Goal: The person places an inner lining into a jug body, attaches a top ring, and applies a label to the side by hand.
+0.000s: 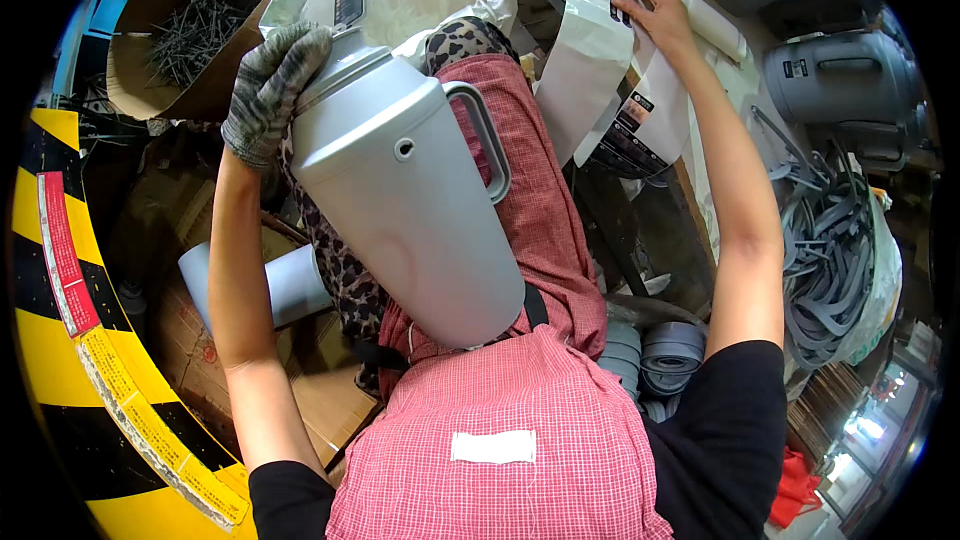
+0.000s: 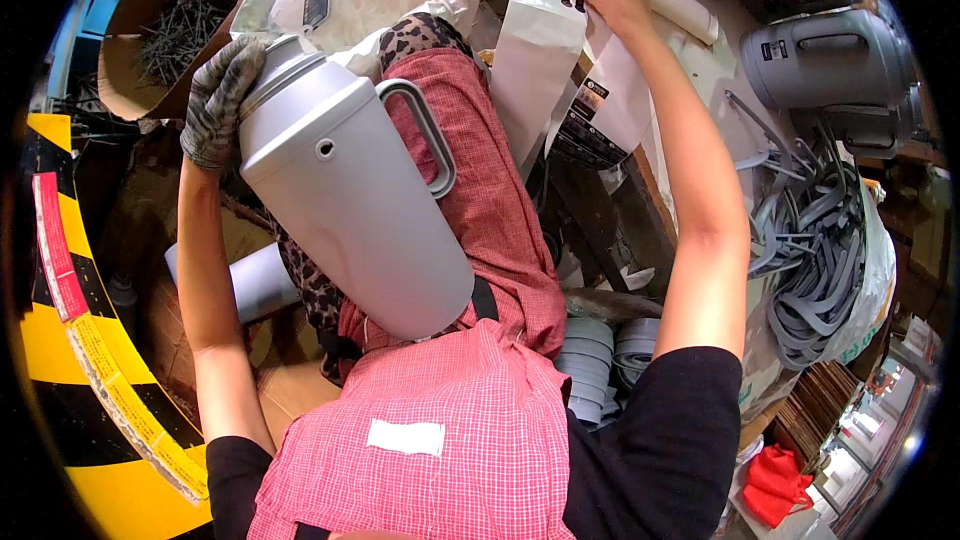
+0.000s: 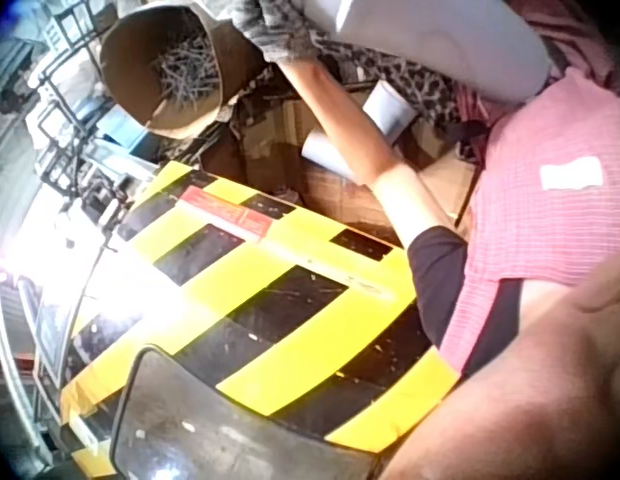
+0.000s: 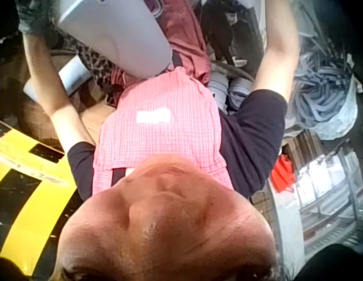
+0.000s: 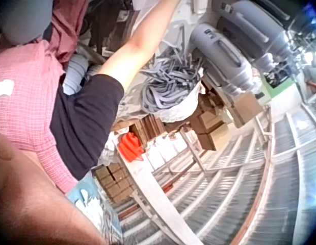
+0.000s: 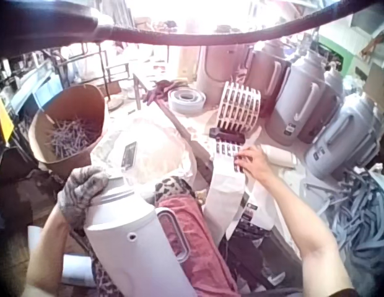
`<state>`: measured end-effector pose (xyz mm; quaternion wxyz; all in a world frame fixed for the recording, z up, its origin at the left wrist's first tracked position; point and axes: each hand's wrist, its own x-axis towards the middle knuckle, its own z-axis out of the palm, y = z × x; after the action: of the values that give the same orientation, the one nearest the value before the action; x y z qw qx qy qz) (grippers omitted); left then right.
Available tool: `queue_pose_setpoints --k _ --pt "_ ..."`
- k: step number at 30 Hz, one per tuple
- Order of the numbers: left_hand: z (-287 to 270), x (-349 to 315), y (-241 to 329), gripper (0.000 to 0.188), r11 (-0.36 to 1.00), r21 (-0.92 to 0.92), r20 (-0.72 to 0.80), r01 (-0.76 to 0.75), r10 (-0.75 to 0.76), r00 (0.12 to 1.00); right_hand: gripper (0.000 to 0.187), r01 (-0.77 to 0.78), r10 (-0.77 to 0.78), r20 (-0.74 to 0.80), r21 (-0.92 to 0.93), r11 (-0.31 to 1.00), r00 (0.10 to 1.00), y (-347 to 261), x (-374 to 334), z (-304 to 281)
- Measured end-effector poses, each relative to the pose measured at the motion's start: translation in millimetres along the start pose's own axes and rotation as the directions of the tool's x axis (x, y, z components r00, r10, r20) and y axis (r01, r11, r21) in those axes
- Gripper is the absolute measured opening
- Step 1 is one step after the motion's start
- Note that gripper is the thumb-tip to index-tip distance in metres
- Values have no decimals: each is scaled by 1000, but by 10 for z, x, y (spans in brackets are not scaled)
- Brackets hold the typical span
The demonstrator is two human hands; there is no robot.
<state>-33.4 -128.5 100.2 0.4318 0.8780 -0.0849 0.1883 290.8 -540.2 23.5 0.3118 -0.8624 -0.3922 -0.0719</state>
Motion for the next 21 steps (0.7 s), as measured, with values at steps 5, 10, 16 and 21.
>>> queue_pose_setpoints --k 5,10,16,21 --pt "13 216 -218 38 868 395 120 300 -373 920 22 -133 134 -33 21 991 990 -48 -26 39" --pt "369 347 -206 40 817 375 26 437 -481 877 20 -117 104 -146 -83 990 984 -273 -40 36" --pt "842 -561 236 50 961 211 -376 181 -92 922 6 153 -208 -250 -222 963 946 -1422 -472 -297" --pt "1091 -1220 562 42 961 23 -463 277 -235 855 13 -119 98 68 460 880 993 -2556 -908 -142"
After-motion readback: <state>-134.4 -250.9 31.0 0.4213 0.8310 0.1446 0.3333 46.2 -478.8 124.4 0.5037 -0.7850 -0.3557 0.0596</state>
